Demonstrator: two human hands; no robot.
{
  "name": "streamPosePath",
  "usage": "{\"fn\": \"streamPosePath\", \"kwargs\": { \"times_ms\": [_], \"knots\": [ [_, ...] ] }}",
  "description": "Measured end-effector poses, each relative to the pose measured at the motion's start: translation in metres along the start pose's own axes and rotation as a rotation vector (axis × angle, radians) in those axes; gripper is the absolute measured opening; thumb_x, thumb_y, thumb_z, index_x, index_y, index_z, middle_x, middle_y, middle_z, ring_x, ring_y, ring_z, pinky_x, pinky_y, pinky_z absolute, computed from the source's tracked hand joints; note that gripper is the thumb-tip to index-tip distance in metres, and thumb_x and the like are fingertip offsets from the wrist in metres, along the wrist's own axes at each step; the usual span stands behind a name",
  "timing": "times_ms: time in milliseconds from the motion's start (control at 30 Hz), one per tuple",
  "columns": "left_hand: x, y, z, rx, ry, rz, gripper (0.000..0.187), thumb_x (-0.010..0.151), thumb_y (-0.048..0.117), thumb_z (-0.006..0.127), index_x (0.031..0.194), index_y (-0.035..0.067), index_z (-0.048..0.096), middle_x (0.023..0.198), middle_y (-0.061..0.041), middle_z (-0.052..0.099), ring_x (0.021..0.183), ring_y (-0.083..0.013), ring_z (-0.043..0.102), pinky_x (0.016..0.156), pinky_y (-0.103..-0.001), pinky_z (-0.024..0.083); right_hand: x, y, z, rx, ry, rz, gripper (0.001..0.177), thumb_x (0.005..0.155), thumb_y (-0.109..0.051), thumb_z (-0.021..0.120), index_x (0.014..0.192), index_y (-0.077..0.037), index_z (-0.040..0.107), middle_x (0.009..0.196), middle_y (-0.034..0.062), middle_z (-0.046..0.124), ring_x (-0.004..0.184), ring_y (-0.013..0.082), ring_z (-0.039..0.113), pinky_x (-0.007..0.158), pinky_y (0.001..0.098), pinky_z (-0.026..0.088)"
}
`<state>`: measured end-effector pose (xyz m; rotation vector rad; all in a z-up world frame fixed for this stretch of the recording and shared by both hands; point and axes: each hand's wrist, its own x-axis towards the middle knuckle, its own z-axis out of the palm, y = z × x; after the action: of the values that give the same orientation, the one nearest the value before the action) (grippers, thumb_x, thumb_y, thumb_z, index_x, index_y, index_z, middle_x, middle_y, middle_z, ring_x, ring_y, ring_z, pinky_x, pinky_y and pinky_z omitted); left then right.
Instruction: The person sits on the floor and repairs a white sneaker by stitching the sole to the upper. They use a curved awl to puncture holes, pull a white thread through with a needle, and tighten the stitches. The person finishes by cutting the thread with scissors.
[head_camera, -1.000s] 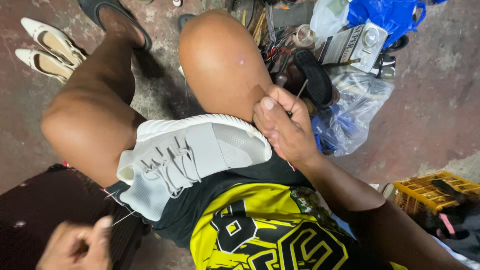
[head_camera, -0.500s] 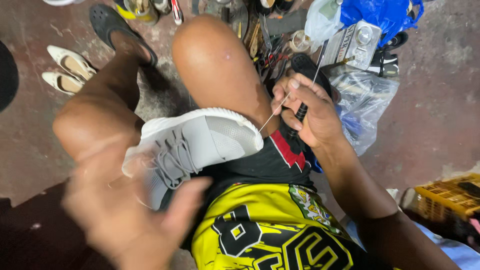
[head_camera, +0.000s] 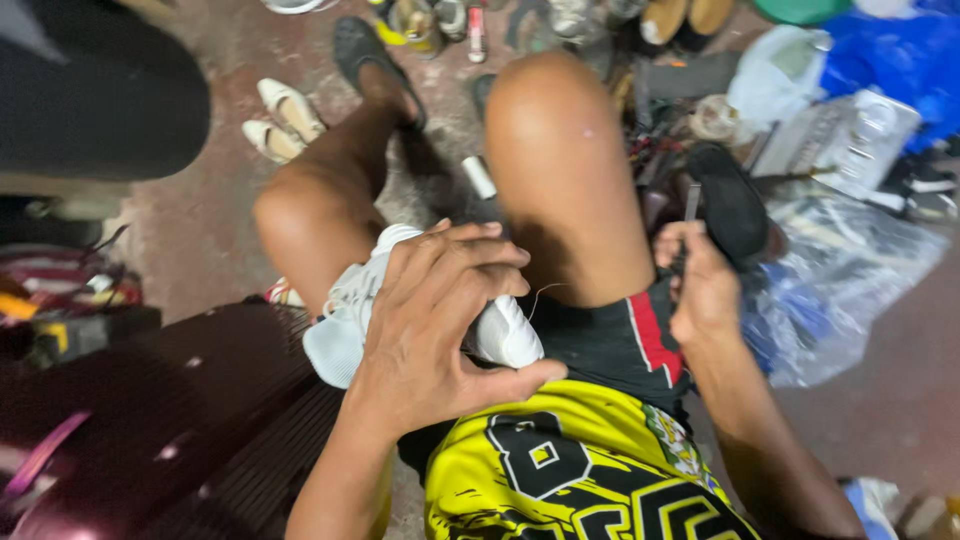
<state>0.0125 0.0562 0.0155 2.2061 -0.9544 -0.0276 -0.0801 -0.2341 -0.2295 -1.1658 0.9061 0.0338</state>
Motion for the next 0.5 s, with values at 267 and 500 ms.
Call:
{"fn": "streamPosePath", "kwargs": {
  "times_ms": [267, 500],
  "knots": [
    [-0.022, -0.002, -0.023, -0.070, 0.100, 0.032, 0.061, 0.069, 0.043, 0.097, 0.108, 0.011, 0.063, 0.124, -0.006, 0.068, 0.129, -0.0306, 0.063, 0.116, -0.050, 0.044, -0.024, -0.080, 0.014, 0.150, -0.462, -0.167, 0.038, 0.109, -0.031, 0.046, 0.114, 0.004, 0.059, 0.084, 0.0102, 0.055, 0.070, 0.0182, 0.050, 0.059, 0.0304, 0.040],
    [-0.036, -0.012, -0.040, -0.193, 0.136, 0.031, 0.064, 0.067, 0.039, 0.098, 0.110, 0.010, 0.062, 0.127, -0.007, 0.068, 0.127, -0.0303, 0.064, 0.111, -0.044, 0.048, -0.056, -0.118, 0.041, 0.053, -0.609, -0.314, 0.042, 0.108, -0.022, 0.044, 0.127, 0.014, 0.056, 0.088, 0.0114, 0.056, 0.080, 0.0179, 0.051, 0.067, 0.0304, 0.043]
  ]
}}
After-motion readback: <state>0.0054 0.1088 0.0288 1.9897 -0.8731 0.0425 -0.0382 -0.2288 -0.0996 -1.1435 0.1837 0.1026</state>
